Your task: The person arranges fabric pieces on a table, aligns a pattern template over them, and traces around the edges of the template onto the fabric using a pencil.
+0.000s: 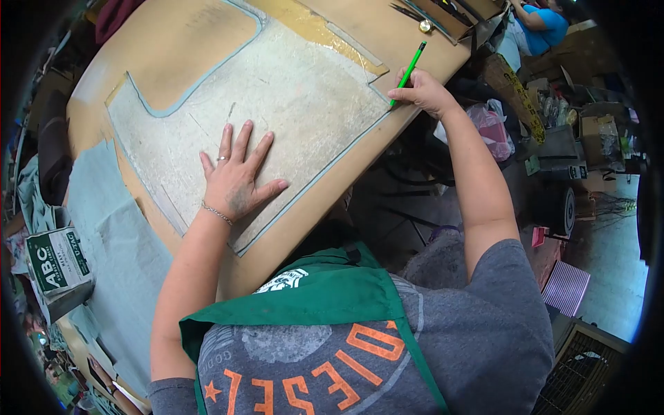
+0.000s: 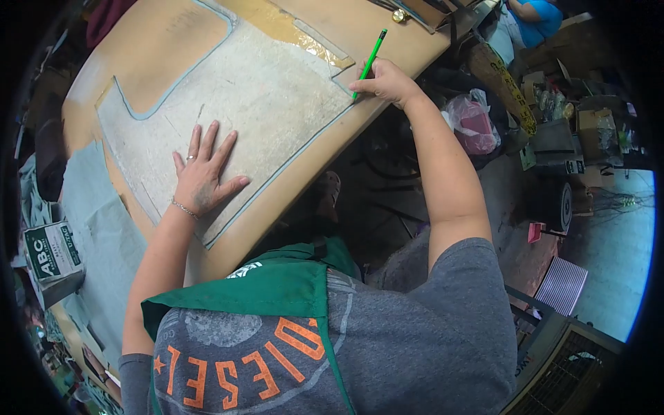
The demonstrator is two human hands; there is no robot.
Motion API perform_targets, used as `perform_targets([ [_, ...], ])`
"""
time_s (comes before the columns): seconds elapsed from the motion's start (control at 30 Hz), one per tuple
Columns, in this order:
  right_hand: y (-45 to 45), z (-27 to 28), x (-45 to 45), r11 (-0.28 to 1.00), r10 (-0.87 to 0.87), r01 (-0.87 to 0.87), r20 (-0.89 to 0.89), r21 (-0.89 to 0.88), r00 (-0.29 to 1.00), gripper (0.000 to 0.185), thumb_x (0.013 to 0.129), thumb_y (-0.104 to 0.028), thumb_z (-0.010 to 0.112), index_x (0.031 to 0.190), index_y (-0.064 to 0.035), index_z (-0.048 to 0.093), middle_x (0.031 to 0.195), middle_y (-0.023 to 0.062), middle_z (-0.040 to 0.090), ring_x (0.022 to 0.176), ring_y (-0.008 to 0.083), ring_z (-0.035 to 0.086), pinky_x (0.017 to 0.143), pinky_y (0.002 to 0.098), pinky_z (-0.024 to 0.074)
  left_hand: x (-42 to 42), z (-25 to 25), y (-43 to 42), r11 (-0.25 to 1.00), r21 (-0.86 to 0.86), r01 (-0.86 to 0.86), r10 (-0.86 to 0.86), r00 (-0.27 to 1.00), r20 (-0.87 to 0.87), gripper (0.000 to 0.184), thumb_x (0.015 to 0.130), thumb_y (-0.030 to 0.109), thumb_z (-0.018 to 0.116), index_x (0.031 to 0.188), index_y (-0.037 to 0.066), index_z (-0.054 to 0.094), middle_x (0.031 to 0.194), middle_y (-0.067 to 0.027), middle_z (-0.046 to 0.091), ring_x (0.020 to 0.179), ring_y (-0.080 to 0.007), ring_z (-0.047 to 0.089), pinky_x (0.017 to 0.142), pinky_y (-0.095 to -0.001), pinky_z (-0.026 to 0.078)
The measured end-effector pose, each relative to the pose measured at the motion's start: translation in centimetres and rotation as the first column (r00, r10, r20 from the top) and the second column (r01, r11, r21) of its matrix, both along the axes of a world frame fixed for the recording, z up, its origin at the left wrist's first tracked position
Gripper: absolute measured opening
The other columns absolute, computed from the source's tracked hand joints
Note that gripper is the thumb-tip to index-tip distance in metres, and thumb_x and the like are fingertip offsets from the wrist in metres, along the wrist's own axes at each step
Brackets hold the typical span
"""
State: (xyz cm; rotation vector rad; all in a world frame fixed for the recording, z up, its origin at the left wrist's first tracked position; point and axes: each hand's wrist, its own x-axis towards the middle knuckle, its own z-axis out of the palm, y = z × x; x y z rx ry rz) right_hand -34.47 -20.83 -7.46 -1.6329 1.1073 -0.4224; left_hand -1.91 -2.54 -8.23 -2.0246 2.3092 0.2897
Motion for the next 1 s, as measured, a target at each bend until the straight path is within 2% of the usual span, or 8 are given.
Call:
perform_targets([
  [0.17, 0.2, 1.5, -0.1, 0.993, -0.08, 0.084, 0.046, -0.089, 0.996, 0.019, 0.073, -0.013, 0.068, 0.077, -0.0088, 0.051, 0.069, -0.0013, 0.053, 0.064, 0.0071, 0.051, 0.057, 0.0206, 0.0392, -0.1, 0.3, 0.1, 1.0, -0.005, -0.007, 0.007, 1.0, 0.0, 0.082, 0.067, 0.069, 0.049, 0.135, 0.028, 0.031, 0.145, -0.0055, 0.014, 0.134, -0.0321, 0.005, 0.093, -0.0695, 0.011],
  [0.2, 1.1, 2.2, 0.2, 0.988, -0.146, 0.151, 0.11, -0.035, 0.983, 0.019, 0.073, -0.014, 0.068, 0.08, -0.0086, 0.051, 0.069, -0.0007, 0.053, 0.064, 0.0078, 0.051, 0.058, 0.0202, 0.0391, -0.1, 0.1, 0.1, 0.999, -0.037, 0.004, -0.005, 1.0, -0.006, 0.081, 0.067, 0.069, 0.049, 0.135, 0.028, 0.03, 0.145, -0.0055, 0.014, 0.134, -0.0322, 0.006, 0.093, -0.0694, 0.011],
  [0.27, 4.6, 2.2, 4.2, 0.94, -0.271, 0.319, 0.31, -0.118, 0.911, 0.017, 0.073, -0.01, 0.068, 0.078, -0.0058, 0.053, 0.068, -0.0008, 0.054, 0.06, 0.0071, 0.047, 0.056, 0.021, 0.0371, 0.2, -0.4, 0.3, 0.997, -0.079, 0.005, -0.006, 1.0, -0.009, 0.081, 0.068, 0.07, 0.048, 0.135, 0.029, 0.03, 0.145, -0.0055, 0.016, 0.133, -0.0324, 0.008, 0.093, -0.0691, 0.012],
  [0.4, 14.9, -0.6, 13.1, 0.997, 0.015, 0.012, 0.343, -0.074, 0.939, 0.017, 0.075, -0.008, 0.067, 0.078, -0.0059, 0.051, 0.071, 0.0003, 0.053, 0.066, 0.0057, 0.047, 0.06, 0.0216, 0.04, 0.6, -1.1, 0.4, 0.99, -0.138, 0.004, -0.009, 0.999, -0.032, 0.078, 0.069, 0.071, 0.044, 0.135, 0.031, 0.029, 0.144, -0.0058, 0.017, 0.132, -0.0331, 0.012, 0.092, -0.0698, 0.014],
  [0.43, 17.9, -0.7, 15.2, 0.997, -0.002, -0.035, 0.456, 0.071, 0.89, 0.015, 0.076, -0.008, 0.066, 0.077, -0.0054, 0.051, 0.071, 0.0, 0.053, 0.065, 0.0054, 0.046, 0.06, 0.0218, 0.0402, 0.7, -1.4, 0.3, 0.988, -0.152, 0.001, -0.008, 0.999, -0.045, 0.078, 0.069, 0.072, 0.044, 0.134, 0.032, 0.029, 0.144, -0.0056, 0.017, 0.133, -0.0327, 0.011, 0.093, -0.0698, 0.013],
  [0.47, 21.0, -3.2, 17.3, 0.992, 0.124, -0.113, 0.477, -0.053, 0.87, 0.015, 0.077, -0.009, 0.066, 0.077, -0.0049, 0.051, 0.068, -0.0001, 0.053, 0.066, 0.005, 0.049, 0.059, 0.021, 0.0403, 1.2, -1.9, 0.8, 0.986, -0.164, -0.008, -0.002, 0.998, -0.062, 0.078, 0.068, 0.073, 0.043, 0.134, 0.032, 0.03, 0.144, -0.0053, 0.018, 0.133, -0.0323, 0.011, 0.093, -0.0698, 0.012],
  [0.63, 23.8, -2.7, 19.7, 0.974, 0.011, -0.111, 0.445, 0.2, 0.895, 0.017, 0.078, -0.011, 0.066, 0.077, -0.0042, 0.051, 0.064, 0.0006, 0.054, 0.058, 0.0053, 0.054, 0.05, 0.0203, 0.0416, 0.9, -2.3, 0.5, 0.98, -0.198, 0.001, -0.015, 0.997, -0.072, 0.078, 0.068, 0.073, 0.042, 0.134, 0.033, 0.029, 0.144, -0.0048, 0.018, 0.133, -0.0316, 0.011, 0.093, -0.0701, 0.012],
  [1.0, 22.8, -3.3, 19.6, 0.988, 0.034, -0.09, 0.386, 0.127, 0.922, 0.017, 0.078, -0.008, 0.064, 0.078, -0.0031, 0.048, 0.064, 0.0047, 0.057, 0.054, 0.0091, 0.056, 0.048, 0.0231, 0.0447, 0.9, -2.0, 0.5, 0.985, -0.172, 0.0, -0.01, 0.998, -0.057, 0.076, 0.07, 0.072, 0.043, 0.134, 0.033, 0.03, 0.144, -0.0055, 0.017, 0.133, -0.0317, 0.01, 0.094, -0.0695, 0.011],
])
